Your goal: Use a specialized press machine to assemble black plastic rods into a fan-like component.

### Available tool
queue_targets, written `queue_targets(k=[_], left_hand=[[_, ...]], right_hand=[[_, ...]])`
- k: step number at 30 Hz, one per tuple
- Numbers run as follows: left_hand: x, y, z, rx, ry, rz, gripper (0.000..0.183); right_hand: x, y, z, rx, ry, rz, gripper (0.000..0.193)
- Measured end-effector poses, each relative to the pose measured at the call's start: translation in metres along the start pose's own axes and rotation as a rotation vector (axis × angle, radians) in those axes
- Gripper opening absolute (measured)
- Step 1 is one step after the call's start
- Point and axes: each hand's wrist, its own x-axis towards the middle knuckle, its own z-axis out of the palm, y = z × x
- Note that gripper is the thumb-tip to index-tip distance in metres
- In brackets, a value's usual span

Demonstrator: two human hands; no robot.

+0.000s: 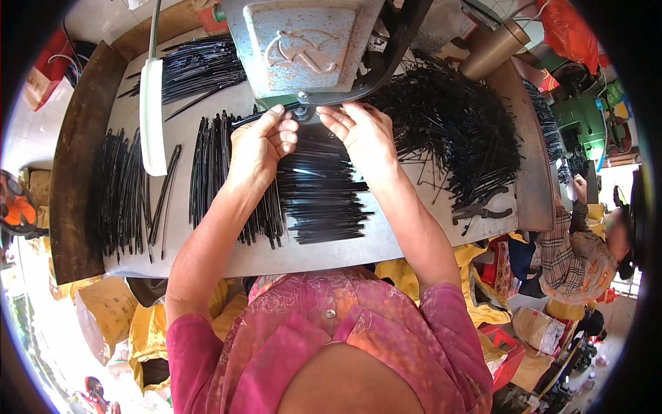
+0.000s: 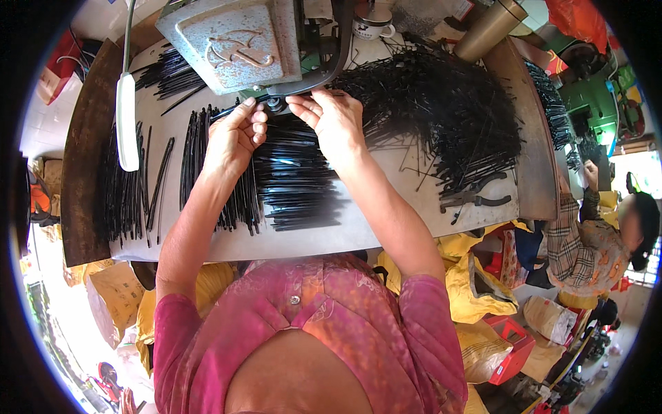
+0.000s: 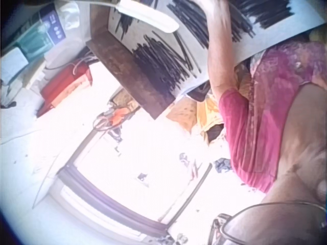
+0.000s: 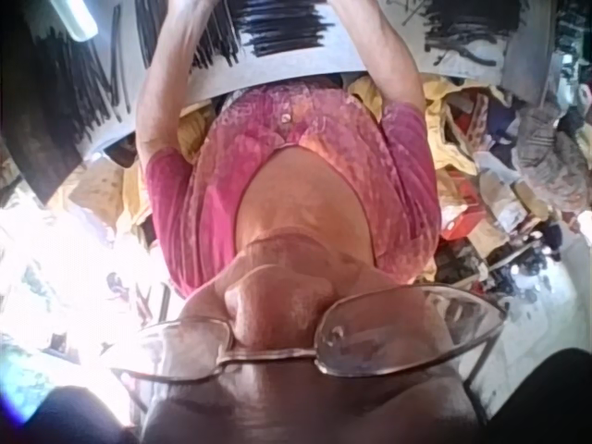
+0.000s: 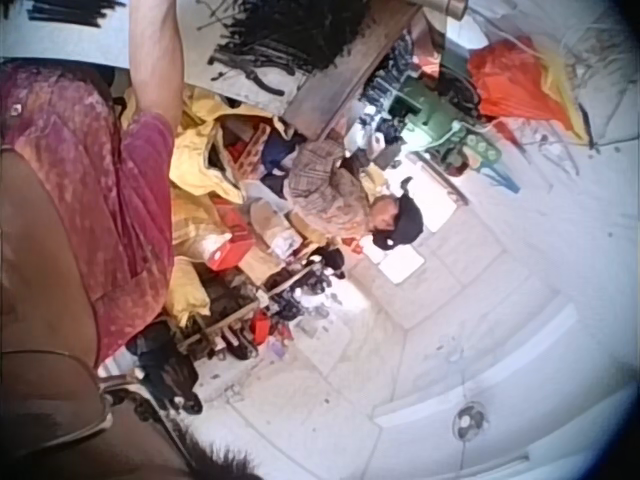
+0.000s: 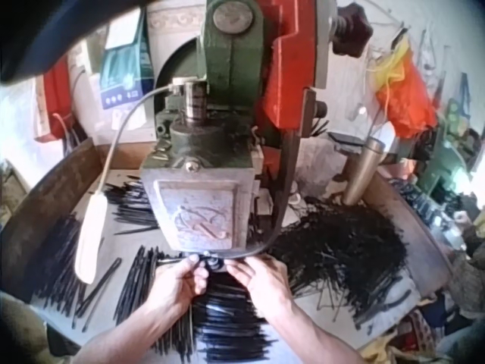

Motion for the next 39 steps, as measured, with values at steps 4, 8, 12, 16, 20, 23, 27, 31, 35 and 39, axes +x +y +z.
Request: queue_targets(k=[4, 8, 12, 16, 20, 23, 27, 31, 35, 39], left_hand=[[0.004, -0.002, 0.0, -0.005, 0.001, -0.029, 0.019], [0.011, -0.006, -0.006, 0.003, -0.055, -0.042, 0.018], [0.011, 0.0, -0.021, 0.029, -0.131, -0.016, 0.023], [0.016, 0.002, -0.016, 0.07, -0.122, -0.073, 0.022], [0.017, 0.015, -0.022, 0.119, -0.186, -0.14, 0.02], [0.014, 0.026, -0.023, 0.229, -0.23, -0.178, 0.018], [0.012, 0.033, -0.028, 0.226, -0.231, -0.162, 0.013], [0.015, 0.027, -0.023, 0.189, -0.259, -0.116, 0.013], [0.016, 0.02, -0.028, 0.115, -0.366, -0.142, 0.009], [0.002, 0.02, -0.03, 0.12, -0.318, -0.102, 0.009]], right_hand=[[0.002, 0.0, -0.003, 0.021, 0.001, -0.01, 0.016], [0.0, 0.004, -0.009, 0.165, -0.072, -0.075, 0.015], [-0.003, -0.001, 0.002, 0.141, -0.065, -0.001, 0.015], [-0.01, -0.03, -0.031, -0.271, -0.123, 0.104, 0.029], [-0.048, -0.086, -0.075, -1.05, -0.174, -0.219, 0.029], [-0.09, -0.134, -0.114, -1.526, -0.133, -0.447, 0.022], [-0.146, -0.149, -0.144, -1.885, -0.104, -0.272, 0.018], [-0.17, -0.123, -0.167, -2.038, -0.01, -0.498, 0.017], [-0.162, -0.112, -0.177, -2.099, -0.092, -0.653, 0.017], [-0.152, -0.113, -0.163, -2.084, -0.101, -0.787, 0.02]])
